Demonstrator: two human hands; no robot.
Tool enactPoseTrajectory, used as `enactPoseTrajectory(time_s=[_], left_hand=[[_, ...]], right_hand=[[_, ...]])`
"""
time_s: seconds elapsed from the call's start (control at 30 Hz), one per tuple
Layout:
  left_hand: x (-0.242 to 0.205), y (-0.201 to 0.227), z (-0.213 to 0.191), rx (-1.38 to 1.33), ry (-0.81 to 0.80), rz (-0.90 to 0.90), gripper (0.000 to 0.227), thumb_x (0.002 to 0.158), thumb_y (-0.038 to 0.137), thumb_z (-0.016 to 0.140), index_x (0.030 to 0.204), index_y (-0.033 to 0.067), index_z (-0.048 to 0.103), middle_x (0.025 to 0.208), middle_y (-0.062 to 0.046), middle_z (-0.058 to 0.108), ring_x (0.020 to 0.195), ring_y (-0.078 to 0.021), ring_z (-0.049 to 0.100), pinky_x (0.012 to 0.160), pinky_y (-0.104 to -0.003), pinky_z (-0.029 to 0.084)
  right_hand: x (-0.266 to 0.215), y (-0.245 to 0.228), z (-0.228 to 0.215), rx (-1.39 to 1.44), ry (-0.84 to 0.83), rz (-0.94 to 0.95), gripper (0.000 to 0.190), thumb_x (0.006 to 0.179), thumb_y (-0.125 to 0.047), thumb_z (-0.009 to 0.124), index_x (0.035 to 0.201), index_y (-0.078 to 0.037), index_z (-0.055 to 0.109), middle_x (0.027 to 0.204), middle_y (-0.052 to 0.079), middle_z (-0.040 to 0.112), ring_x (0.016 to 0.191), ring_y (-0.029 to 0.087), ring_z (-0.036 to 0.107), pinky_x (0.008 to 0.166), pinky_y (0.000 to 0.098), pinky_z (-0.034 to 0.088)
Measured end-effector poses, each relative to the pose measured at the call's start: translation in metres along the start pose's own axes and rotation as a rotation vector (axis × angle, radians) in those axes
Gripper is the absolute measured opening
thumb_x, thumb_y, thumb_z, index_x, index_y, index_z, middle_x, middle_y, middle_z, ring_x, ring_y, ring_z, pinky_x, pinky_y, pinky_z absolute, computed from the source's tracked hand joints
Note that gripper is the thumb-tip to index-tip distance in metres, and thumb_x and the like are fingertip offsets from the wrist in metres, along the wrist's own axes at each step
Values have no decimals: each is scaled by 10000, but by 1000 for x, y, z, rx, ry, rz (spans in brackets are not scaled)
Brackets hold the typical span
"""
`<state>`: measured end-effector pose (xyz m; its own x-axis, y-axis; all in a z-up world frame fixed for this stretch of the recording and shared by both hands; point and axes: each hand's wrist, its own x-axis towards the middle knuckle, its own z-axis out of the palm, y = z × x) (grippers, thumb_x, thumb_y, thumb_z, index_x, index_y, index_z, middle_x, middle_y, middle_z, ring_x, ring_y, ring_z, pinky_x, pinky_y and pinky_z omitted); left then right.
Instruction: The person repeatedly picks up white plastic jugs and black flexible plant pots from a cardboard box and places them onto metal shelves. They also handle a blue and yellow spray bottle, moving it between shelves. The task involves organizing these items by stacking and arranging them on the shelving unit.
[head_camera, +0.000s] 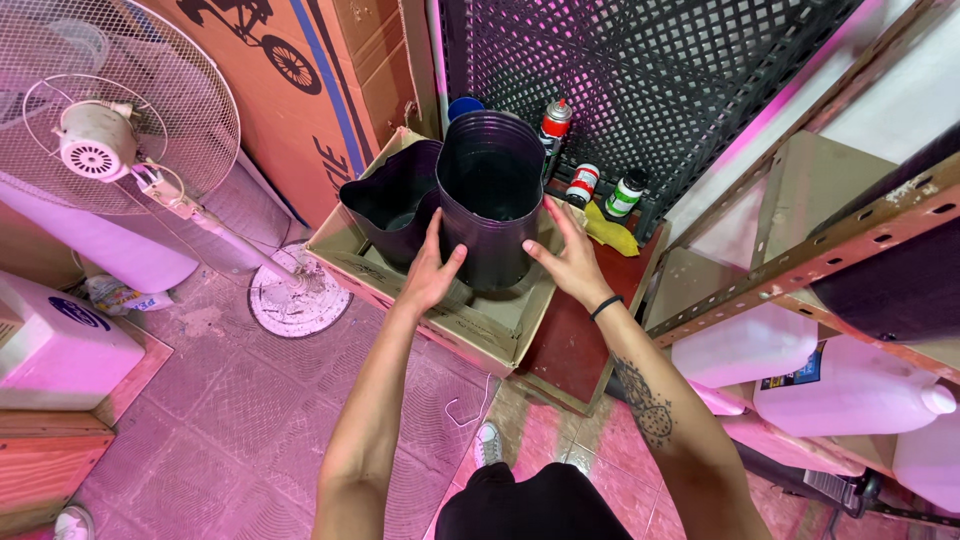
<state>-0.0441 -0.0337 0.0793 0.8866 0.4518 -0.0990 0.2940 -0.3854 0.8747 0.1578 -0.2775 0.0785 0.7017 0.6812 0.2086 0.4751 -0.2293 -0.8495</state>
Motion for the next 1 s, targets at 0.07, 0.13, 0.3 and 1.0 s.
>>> enactPoseTrajectory(time_s=[0.07,0.13,0.3,1.0], left_hand=[[-5,12,-3,-23,56,73,983,1193,646,570,1979,259,124,1959,-323,345,1786,-592,344,1462,-738,335],[-8,24,-7,-45,113,149,994,1177,628,632,1970,221,192,1939,-326,387,1780,-590,360,1458,-736,347],[6,38,-7,-184,340,487,1181,1107,439,899,1980,141,162,1723,-235,577,1614,-493,601,1295,-756,547],[-295,290,179,-284,182,829,1391,984,705,998,1945,157,154,1918,-174,509,1631,-400,613,1168,-619,693]], right_hand=[[-4,-27,-9,66,34,-38,989,1088,-426,941,1917,-211,446,1834,319,561,1785,582,319,1459,770,233],[-2,-45,-17,132,71,-80,962,1117,-340,932,1922,-187,428,1844,353,533,1760,590,379,1452,753,284],[7,-37,-45,457,210,-271,898,1175,-186,893,1925,-120,404,1953,183,434,1737,394,488,1345,548,540],[-364,-152,-302,306,381,-555,784,1270,-330,770,1923,-109,396,1934,118,489,1756,350,530,1389,545,529]])
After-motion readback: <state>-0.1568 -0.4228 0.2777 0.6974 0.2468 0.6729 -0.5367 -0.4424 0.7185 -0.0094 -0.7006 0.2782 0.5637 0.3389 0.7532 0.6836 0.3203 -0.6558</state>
